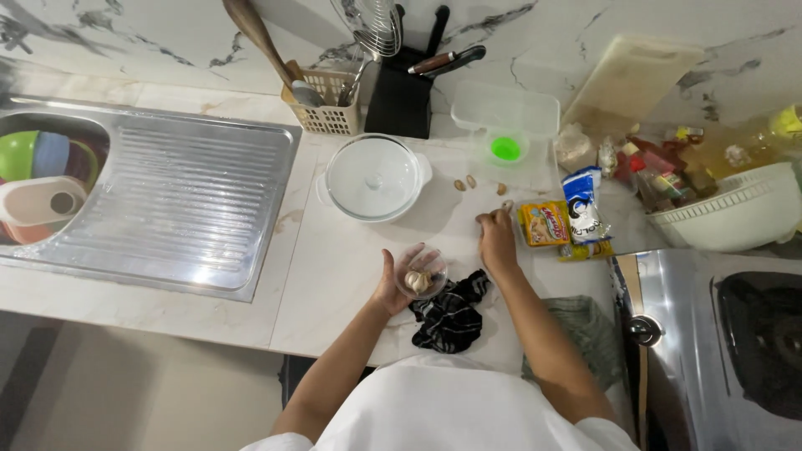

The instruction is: The person cleans a kitchen counter with a cloth, then places a white bowl and a glass lid on the surface. They gather garlic cloves into a small glass bowl and arrange various packaged food items, including noodles and seasoning packets, on the counter.

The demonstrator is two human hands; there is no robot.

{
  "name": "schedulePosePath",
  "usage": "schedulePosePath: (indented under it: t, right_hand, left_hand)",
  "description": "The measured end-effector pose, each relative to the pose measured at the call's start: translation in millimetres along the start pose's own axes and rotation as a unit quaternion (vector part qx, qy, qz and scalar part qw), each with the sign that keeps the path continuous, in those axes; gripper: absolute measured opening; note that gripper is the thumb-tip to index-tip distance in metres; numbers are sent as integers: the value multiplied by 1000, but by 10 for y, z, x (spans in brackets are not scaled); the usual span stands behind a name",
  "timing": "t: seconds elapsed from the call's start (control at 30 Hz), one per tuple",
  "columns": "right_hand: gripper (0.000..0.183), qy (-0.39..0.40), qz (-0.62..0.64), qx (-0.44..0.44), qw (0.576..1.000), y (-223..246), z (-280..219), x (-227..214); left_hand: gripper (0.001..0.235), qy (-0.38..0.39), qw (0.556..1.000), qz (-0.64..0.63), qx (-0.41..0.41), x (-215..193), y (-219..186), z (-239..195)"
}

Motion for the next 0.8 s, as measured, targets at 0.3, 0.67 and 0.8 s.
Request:
schedulePosePath:
  t: [0.3, 0.67, 0.8]
  right_hand:
    - [15, -16, 224, 23, 974, 730, -149, -611]
    - [31, -13, 149, -53, 987, 806, 87, -458]
    - [51, 39, -77, 3, 996, 101, 248, 47]
  left_hand:
    - [107, 17, 1000, -6, -7, 27, -14, 36]
    - [106, 16, 1000, -11, -10, 12, -2, 14]
    - [105, 13, 1000, -16, -14, 24, -3, 20]
Point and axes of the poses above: each hand's wrist, its own z-axis towards the middle knuckle, its own x-axis out of the palm, y = z × x, the point moved 9 cm from there along z, towards the middle knuckle
